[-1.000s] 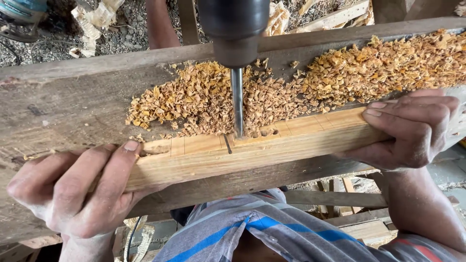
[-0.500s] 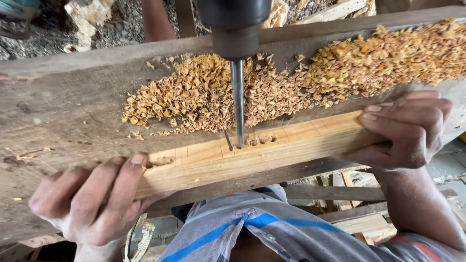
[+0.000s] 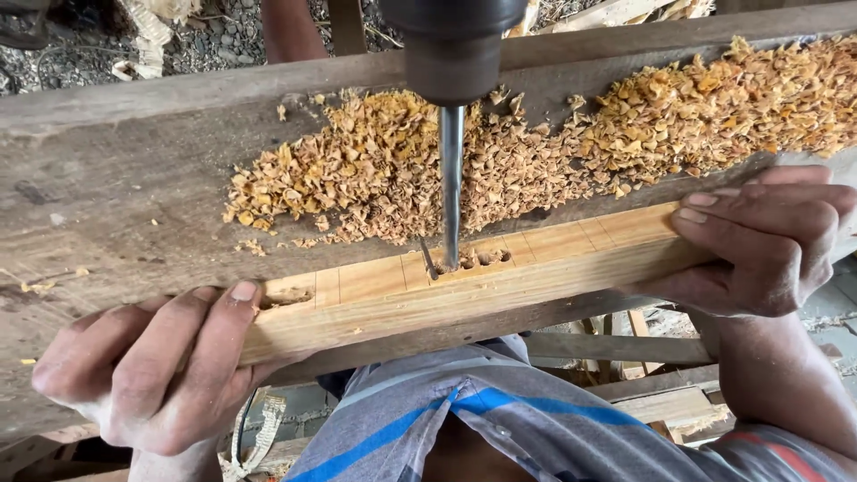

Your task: The person positions a rectangular wooden plank on a workbench and uses a drill press to create a series of holes along its length. The person holds the wood steady with both hands while operating the machine, and wood shavings accumulate on the workbench.

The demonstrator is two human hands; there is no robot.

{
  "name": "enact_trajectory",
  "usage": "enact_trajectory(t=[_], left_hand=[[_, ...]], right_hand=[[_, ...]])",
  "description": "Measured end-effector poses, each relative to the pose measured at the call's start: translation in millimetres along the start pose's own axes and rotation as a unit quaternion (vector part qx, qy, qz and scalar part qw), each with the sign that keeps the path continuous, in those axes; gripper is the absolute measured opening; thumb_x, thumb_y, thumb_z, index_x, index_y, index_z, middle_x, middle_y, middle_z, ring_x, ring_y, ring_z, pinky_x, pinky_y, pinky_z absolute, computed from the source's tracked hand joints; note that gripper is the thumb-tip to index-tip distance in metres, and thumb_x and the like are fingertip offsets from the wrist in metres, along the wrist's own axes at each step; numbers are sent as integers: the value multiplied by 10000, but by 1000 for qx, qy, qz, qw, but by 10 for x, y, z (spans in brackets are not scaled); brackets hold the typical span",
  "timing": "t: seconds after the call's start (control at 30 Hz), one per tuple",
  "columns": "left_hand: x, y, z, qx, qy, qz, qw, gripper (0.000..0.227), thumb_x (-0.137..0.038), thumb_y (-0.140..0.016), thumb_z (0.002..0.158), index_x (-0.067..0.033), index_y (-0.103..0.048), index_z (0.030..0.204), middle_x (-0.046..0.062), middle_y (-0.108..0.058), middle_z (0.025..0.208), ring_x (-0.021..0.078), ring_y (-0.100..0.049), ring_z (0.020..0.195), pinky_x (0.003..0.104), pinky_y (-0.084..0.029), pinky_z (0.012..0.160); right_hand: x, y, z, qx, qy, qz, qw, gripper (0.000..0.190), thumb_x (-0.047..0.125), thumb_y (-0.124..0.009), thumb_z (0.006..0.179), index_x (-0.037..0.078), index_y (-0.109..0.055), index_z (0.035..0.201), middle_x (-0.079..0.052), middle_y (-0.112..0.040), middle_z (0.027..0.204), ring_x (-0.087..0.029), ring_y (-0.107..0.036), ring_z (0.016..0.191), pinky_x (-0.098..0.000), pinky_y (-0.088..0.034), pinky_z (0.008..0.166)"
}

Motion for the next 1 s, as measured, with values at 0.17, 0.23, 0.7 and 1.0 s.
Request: enact_trajectory(t=[0.17,0.23,0.7,1.0], left_hand=[[-12,-6,49,1,18,7,1000,275,-260,-489,851,-67,-675,791,76,-576,753,273,-410,696,355,-309,615],[-2,4,53,1,4,11,1000,414,-401,-484,837,-42,-684,785,92,-569,742,279,-409,693,355,-315,608],[10,92,232,49,33,9,998,397,-378,-479,840,-44,-692,824,74,-550,797,289,-410,745,381,-325,661],[17,108,285,44,33,14,998,373,-366,-499,842,-49,-695,825,91,-549,789,301,-399,755,383,-323,674]], right_hand=[[-47,16,-11,0,4,-1,1000,413,325,-397,862,-29,-535,699,-133,-496,637,-252,-406,592,-386,-342,520],[-91,49,-86,1,34,-6,999,478,445,-469,792,-12,-567,689,-118,-504,628,-257,-432,576,-415,-374,531],[-93,136,54,70,-3,-4,998,490,452,-495,773,-34,-556,764,-128,-463,674,-279,-466,601,-420,-392,581],[-112,166,73,79,-9,10,997,549,503,-565,721,-41,-557,790,-135,-487,701,-275,-502,616,-404,-388,594]])
Point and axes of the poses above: each hand's wrist, its own z-axis towards the middle knuckle, its own y-axis out of the back of the hand, x = y × z, the point moved 4 cm from there along z, towards the middle knuckle
